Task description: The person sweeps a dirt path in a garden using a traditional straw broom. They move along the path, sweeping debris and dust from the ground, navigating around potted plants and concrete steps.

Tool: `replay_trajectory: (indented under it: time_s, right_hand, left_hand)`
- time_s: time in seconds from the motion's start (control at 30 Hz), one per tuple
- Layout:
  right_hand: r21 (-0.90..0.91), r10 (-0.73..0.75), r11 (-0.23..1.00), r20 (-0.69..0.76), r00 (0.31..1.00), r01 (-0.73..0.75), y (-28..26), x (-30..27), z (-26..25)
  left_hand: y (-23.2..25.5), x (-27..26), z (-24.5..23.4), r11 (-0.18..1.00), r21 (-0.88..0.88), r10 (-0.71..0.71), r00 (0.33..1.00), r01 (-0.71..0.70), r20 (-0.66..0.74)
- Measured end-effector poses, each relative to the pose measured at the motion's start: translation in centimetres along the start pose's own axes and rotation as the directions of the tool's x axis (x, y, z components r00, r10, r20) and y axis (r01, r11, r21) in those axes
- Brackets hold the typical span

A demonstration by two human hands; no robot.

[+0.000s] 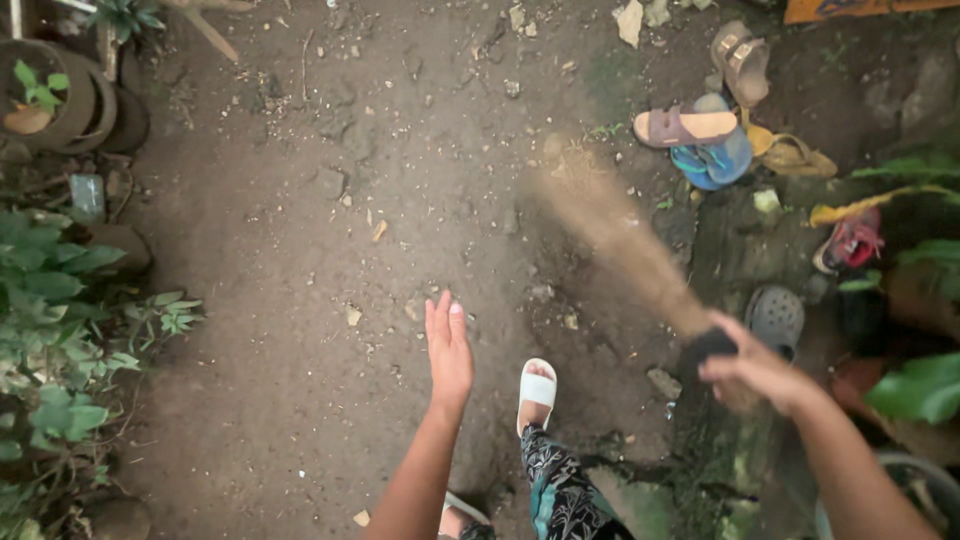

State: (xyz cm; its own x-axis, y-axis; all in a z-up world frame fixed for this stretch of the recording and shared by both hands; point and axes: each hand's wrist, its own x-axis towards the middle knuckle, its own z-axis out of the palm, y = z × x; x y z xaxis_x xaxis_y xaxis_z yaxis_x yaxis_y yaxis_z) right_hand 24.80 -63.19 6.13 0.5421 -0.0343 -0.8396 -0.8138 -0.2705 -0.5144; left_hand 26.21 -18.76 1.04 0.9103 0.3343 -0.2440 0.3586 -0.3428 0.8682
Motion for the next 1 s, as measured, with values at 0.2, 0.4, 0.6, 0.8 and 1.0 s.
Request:
replay_trajectory:
  time_s: [0.2, 0.4, 0.6, 0.8, 1.0]
  right_hand:
    - [0.270, 0.078, 0.961, -0.030, 0.997, -0.067, -3.9, 16.5, 6.1]
    - [-0.011, -0.144, 0.985, 0.494, 0.857, 0.172, -8.0, 10.8, 8.3]
    - [-0.218, -0.144, 0.953, 0.278, 0.950, 0.208, -16.1, 7.6, -0.2]
    - [-0.109, -0.377, 0.926, -0.175, 0.910, 0.363, -17.1, 24.3, 10.1]
    - [-0.160, -0.070, 0.974, 0.469, 0.881, 0.163, -13.9, 18.5, 22.1]
  left_hand:
    - [0.8, 1.2, 1.6, 0.998, 0.019, -0.053, 0.996, 0.054, -0.070]
    - [1.7, 2.3, 3.0, 0.994, -0.028, -0.112, 0.990, 0.110, -0.087]
    - [1.4, 2.9, 1.4, 0.991, -0.011, -0.133, 0.977, 0.133, -0.168]
    - [1.1, 3.0, -0.9, 0.990, 0.008, -0.135, 0.958, 0.142, -0.255]
    - [0.7, 3.8, 0.1, 0.987, -0.023, -0.159, 0.951, 0.159, -0.266]
